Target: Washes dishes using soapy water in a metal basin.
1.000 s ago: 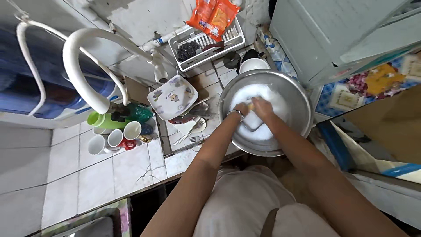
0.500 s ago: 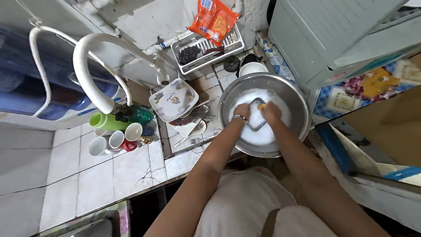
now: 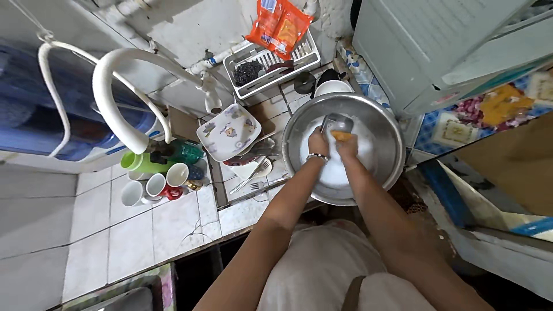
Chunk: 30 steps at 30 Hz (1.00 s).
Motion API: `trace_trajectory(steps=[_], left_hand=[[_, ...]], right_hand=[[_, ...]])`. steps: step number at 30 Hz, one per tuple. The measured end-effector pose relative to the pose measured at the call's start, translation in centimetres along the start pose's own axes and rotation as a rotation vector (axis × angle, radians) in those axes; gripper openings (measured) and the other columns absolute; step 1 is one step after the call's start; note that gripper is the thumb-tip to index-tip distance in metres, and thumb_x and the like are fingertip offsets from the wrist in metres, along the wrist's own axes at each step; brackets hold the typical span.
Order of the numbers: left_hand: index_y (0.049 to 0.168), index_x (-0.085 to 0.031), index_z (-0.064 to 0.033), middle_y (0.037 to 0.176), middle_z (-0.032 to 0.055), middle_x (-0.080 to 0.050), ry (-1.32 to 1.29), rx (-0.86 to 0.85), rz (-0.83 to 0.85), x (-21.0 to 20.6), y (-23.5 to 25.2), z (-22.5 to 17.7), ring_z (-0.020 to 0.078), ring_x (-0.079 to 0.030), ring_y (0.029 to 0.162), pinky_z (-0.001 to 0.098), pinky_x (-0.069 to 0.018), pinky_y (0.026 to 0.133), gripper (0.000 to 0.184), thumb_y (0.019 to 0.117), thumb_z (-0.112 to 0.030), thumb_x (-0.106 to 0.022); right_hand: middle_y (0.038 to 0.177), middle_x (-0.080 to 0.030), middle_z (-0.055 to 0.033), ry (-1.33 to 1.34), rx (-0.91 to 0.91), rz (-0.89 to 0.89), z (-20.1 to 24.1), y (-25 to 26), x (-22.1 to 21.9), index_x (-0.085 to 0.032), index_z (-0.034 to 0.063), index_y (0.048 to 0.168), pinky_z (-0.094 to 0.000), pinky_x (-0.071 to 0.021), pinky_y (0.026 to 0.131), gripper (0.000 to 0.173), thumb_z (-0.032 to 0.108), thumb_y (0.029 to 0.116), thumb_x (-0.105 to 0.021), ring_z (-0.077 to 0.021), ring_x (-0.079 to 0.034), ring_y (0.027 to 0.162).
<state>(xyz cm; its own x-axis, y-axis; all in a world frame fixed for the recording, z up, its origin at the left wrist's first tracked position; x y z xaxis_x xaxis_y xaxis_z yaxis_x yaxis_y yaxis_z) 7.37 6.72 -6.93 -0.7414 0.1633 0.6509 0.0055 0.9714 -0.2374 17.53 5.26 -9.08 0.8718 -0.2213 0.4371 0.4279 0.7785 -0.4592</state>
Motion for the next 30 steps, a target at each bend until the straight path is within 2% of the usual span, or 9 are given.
trace_trajectory(steps=[2,7,12,16,19,21,24,27,30], left_hand=[[0.139,-0.052,0.0068,0.129,0.0325,-0.062,-0.079,0.02,-0.054,-0.1,-0.1,0.4,0.046,-0.061,0.121,0.0569,-0.0481,0.104,0.04,0.1115,-0.02,-0.039],[0.14,-0.051,0.0052,0.138,0.0288,-0.057,-0.177,-0.029,-0.179,-0.8,-0.3,1.7,0.0411,-0.058,0.127,0.0539,-0.0461,0.108,0.037,0.1096,-0.012,-0.038],[0.141,-0.046,0.0059,0.14,0.0268,-0.055,-0.449,0.014,-0.277,-1.2,-1.5,1.1,0.0342,-0.055,0.129,0.0464,-0.0446,0.11,0.036,0.1086,-0.008,-0.039],[0.148,-0.037,0.0006,0.143,0.025,-0.052,-0.569,0.03,-0.222,-0.6,-2.0,-0.1,0.0321,-0.055,0.129,0.0483,-0.0453,0.108,0.041,0.1117,-0.018,-0.035],[0.149,-0.035,0.0023,0.142,0.0255,-0.052,-0.589,0.022,-0.24,-0.1,-2.5,-0.3,0.0312,-0.055,0.128,0.046,-0.0442,0.109,0.042,0.1125,-0.018,-0.033],[0.147,-0.037,0.0014,0.137,0.0254,-0.055,-0.628,0.09,-0.23,0.1,-3.0,-0.8,0.031,-0.057,0.122,0.0468,-0.0463,0.104,0.04,0.1125,-0.019,-0.036],[0.146,-0.042,0.0004,0.132,0.0236,-0.059,-0.68,0.119,-0.195,1.2,-3.8,-1.6,0.0288,-0.06,0.115,0.0466,-0.0486,0.099,0.042,0.1104,-0.022,-0.045],[0.139,-0.05,0.0005,0.113,0.0205,-0.064,-0.572,0.012,-0.168,4.3,-3.7,-1.7,0.0252,-0.062,0.091,0.043,-0.0532,0.08,0.043,0.1023,-0.02,-0.061],[0.15,-0.04,0.0024,0.136,0.0247,-0.059,-0.37,-0.169,-0.118,8.3,-3.8,-1.8,0.0317,-0.063,0.119,0.0464,-0.0508,0.101,0.056,0.1008,-0.013,-0.062]], right_hand=[[0.135,-0.058,-0.032,0.207,0.024,-0.007,-0.9,0.1,-1.3,-0.055,-0.0118,0.134,-0.0534,-0.0437,0.11,0.042,0.003,0.0964,-0.066,-0.0406,-0.056,0.129],[0.138,-0.052,-0.0246,0.812,-0.333,0.102,-1.1,-1.6,-3.4,-0.039,-0.0027,0.148,-0.0481,-0.048,0.098,0.041,0.019,0.1125,-0.039,-0.0314,-0.055,0.118],[0.122,-0.06,-0.0212,1.079,-0.425,0.154,0.6,-3.2,-3.2,-0.05,-0.0025,0.136,-0.0454,-0.0508,0.092,0.035,0.021,0.1126,-0.039,-0.028,-0.059,0.105],[0.113,-0.064,-0.0158,0.958,-0.268,0.154,1.2,-2.6,-2.5,-0.055,-0.0002,0.131,-0.0412,-0.0544,0.083,0.03,0.011,0.1023,-0.058,-0.0222,-0.063,0.097],[0.133,-0.058,-0.0187,0.8,0.002,0.037,1.8,-2.5,-0.7,-0.042,0.0021,0.145,-0.044,-0.0535,0.095,0.064,0.016,0.0918,-0.076,-0.0253,-0.061,0.115],[0.125,-0.062,-0.0226,0.6,0.184,-0.035,1.4,-1.6,-0.2,-0.052,-0.0046,0.136,-0.0447,-0.0531,0.096,0.056,0.024,0.0939,-0.076,-0.0271,-0.063,0.11],[0.111,-0.067,-0.0272,0.292,0.305,-0.078,1.9,-2.1,0.6,-0.06,-0.0071,0.125,-0.0549,-0.0527,0.09,0.034,0.019,0.1036,-0.061,-0.0361,-0.066,0.099],[0.107,-0.068,-0.0307,0.178,0.416,-0.082,2.7,-2.9,1.0,-0.061,-0.0121,0.122,-0.0572,-0.0533,0.088,0.027,0.005,0.1013,-0.056,-0.0407,-0.068,0.097],[0.12,-0.065,-0.0349,0.08,0.554,0.009,3.4,-3.7,1.6,-0.059,-0.0154,0.128,-0.058,-0.0507,0.101,0.034,-0.008,0.0944,-0.06,-0.0459,-0.066,0.113]])
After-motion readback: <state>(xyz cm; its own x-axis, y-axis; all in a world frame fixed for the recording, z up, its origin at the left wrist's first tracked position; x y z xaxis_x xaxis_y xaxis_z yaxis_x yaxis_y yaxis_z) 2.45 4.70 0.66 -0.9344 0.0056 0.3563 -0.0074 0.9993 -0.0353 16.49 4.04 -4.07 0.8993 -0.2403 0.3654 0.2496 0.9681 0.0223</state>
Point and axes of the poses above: each hand's wrist, its own y-axis towards the middle knuckle, its own x-axis out of the back of the hand, z = x × y, the point moved 2 cm from there along y, towards the middle knuckle
